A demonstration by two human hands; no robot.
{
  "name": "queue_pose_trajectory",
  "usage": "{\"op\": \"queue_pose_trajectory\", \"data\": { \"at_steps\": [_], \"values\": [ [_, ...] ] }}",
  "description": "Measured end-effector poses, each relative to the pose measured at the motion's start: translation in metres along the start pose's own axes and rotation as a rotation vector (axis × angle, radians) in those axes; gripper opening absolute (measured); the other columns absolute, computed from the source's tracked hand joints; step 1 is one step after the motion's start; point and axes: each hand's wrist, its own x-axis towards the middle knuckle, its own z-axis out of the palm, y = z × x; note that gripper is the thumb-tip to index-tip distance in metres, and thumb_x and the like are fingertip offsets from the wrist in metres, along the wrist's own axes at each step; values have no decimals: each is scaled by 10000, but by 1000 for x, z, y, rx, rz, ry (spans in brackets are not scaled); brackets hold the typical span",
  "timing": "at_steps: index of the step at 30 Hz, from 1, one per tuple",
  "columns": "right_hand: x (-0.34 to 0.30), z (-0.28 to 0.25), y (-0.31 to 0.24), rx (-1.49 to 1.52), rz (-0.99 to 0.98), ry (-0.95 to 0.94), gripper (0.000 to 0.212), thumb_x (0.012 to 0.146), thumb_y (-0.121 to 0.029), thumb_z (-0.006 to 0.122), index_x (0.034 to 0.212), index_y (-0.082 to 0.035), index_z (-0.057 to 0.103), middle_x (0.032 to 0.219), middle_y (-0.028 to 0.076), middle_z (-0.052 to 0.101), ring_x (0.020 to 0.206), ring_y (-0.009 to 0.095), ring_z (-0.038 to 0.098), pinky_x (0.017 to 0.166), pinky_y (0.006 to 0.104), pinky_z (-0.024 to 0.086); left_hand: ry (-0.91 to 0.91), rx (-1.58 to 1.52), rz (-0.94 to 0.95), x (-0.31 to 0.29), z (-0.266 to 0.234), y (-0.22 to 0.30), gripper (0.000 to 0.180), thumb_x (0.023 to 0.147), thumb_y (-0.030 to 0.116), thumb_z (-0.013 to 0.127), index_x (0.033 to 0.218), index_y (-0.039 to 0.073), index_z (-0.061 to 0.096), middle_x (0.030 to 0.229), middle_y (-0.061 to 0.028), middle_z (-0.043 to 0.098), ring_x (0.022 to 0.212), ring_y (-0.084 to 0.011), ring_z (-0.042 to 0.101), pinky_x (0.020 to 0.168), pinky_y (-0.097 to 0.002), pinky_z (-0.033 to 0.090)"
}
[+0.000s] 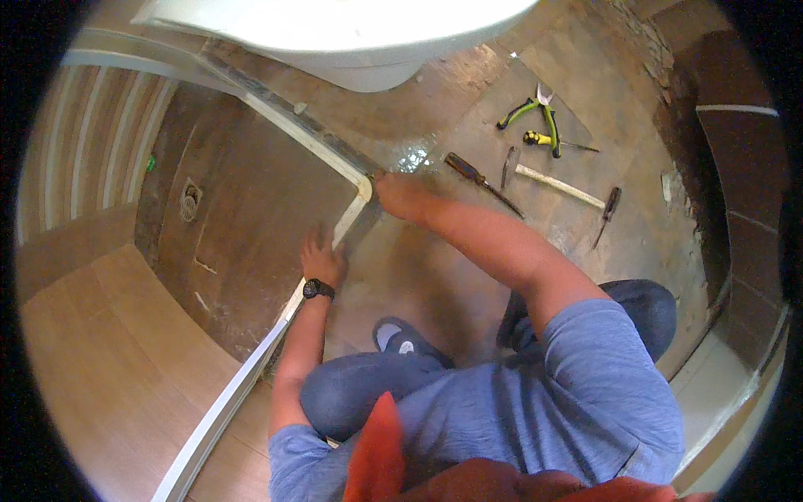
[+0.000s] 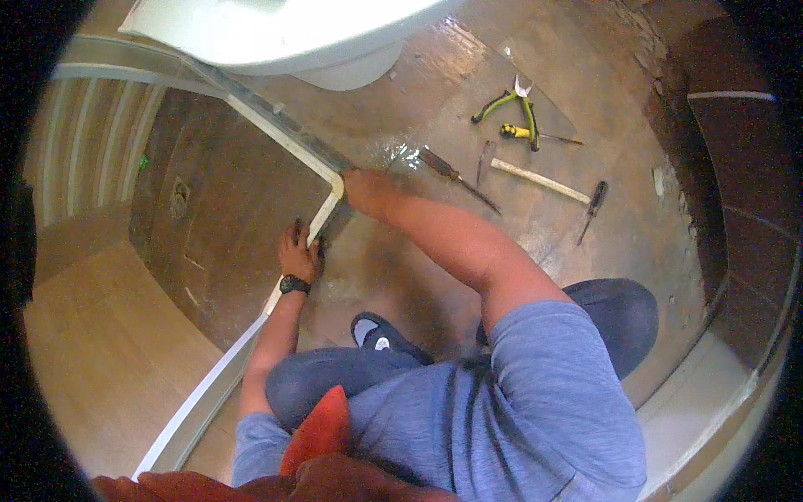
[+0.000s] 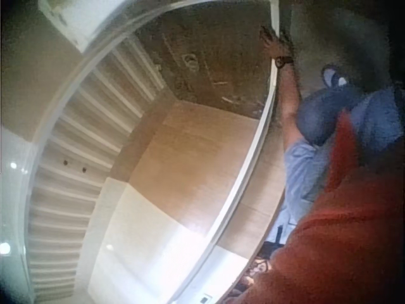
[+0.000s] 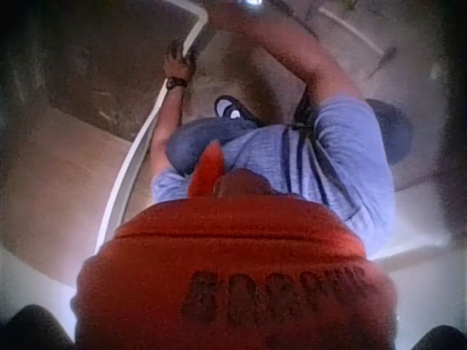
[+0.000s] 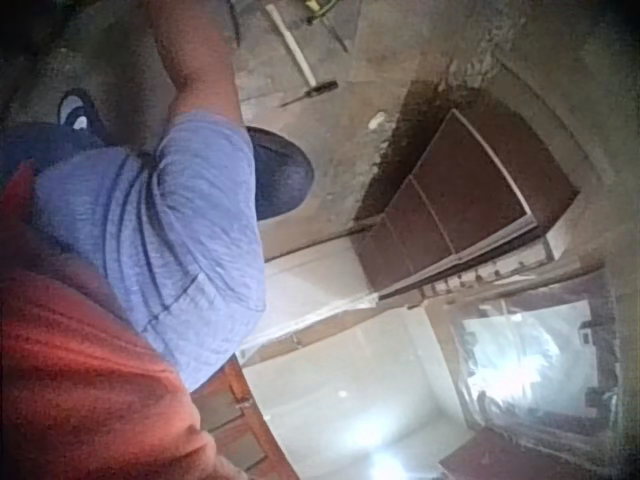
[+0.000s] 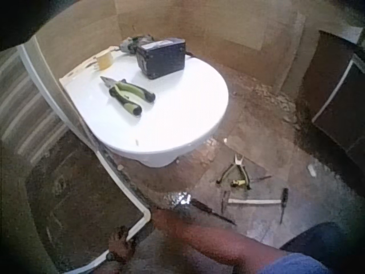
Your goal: The person is kneeling on the floor and using a hammer and a pry bar to remove a white baseboard from the wall. They repeatedly pry and hammer along the length of the baseboard to detach it from the wall.
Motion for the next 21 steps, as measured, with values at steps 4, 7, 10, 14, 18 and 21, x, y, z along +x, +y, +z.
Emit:
{"op": "queue_pose_trajectory", "data": {
  "at_steps": [4,7,10,14,18,21],
  "values": [
    [-1,21,-1,-7,127,55,243,906,-112,525,1044,19,677,983,259,715,898,434,711,788,521,570,-18,9,-14,-2,1,-4,559,916,366,622,1418,134,542,1531,-160,409,1418,-390,344,1177,-535,265],
    [-19,31,-3,-67,129,63,254,911,-121,529,1075,28,652,958,269,714,898,434,714,773,528,572,-21,27,-34,-2,4,-2,542,916,349,621,1410,137,551,1529,-160,411,1418,-385,345,1179,-535,260],
    [-36,20,-10,-121,167,33,272,915,-123,526,1099,51,626,974,277,710,900,428,716,765,528,576,13,25,-10,-3,2,0,527,919,345,621,1399,137,562,1528,-162,411,1415,-382,349,1180,-534,259],
    [-47,32,-11,-79,140,107,304,891,-77,507,1140,75,592,913,253,722,850,405,727,728,544,572,32,27,29,-4,2,1,511,928,341,612,1390,128,567,1526,-169,410,1408,-385,356,1178,-533,260],
    [-54,43,-23,-36,251,29,306,886,-98,544,1147,42,620,988,260,711,940,410,710,803,534,570,26,26,35,-1,6,-3,505,938,347,599,1390,124,566,1531,-176,402,1405,-391,360,1174,-534,265],
    [-80,94,-32,-12,326,18,328,875,-89,559,1174,23,633,1070,262,696,1012,412,691,860,523,563,15,26,28,1,6,0,520,936,359,603,1399,128,560,1538,-178,396,1411,-393,355,1171,-534,269]
  ]
}}
